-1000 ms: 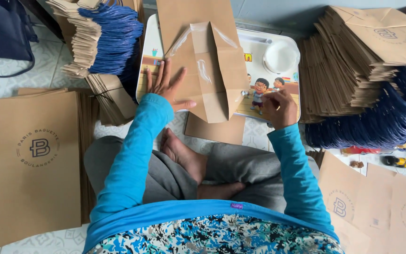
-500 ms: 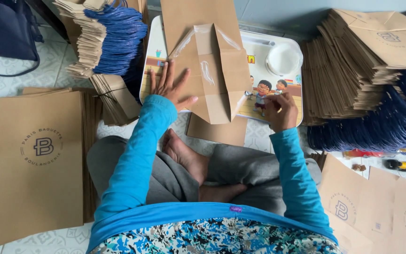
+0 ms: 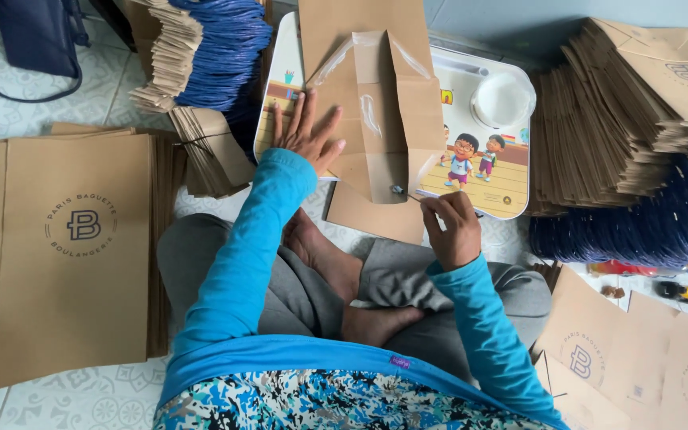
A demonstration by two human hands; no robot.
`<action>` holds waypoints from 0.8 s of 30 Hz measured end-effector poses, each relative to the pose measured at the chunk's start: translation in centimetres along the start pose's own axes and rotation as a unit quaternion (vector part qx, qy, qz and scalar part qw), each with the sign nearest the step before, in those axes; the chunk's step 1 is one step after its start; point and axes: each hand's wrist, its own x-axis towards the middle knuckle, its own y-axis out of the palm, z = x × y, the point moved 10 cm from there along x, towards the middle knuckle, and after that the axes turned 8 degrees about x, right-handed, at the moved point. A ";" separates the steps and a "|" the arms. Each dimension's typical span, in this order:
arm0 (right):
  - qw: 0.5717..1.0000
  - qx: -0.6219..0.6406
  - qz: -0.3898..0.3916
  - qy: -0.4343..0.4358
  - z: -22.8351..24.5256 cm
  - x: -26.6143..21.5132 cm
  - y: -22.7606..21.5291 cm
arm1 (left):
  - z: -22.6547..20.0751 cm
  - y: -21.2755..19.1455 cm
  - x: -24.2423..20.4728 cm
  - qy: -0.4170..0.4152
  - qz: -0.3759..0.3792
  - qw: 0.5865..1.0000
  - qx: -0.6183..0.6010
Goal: Manually folding and gluing brown paper bags at a workspace on the floor.
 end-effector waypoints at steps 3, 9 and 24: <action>0.999 -0.012 -0.023 0.019 0.8 -1.5 0.9 | -0.4 -0.6 -0.3 -0.003 -0.016 1.000 -0.005; 0.999 0.007 -0.018 0.050 3.6 -2.8 2.7 | -0.2 -0.1 -0.1 -0.001 -0.026 1.000 0.005; 0.994 0.006 -0.052 0.099 0.9 -2.4 1.1 | 0.3 0.3 0.4 -0.030 -0.007 0.999 0.008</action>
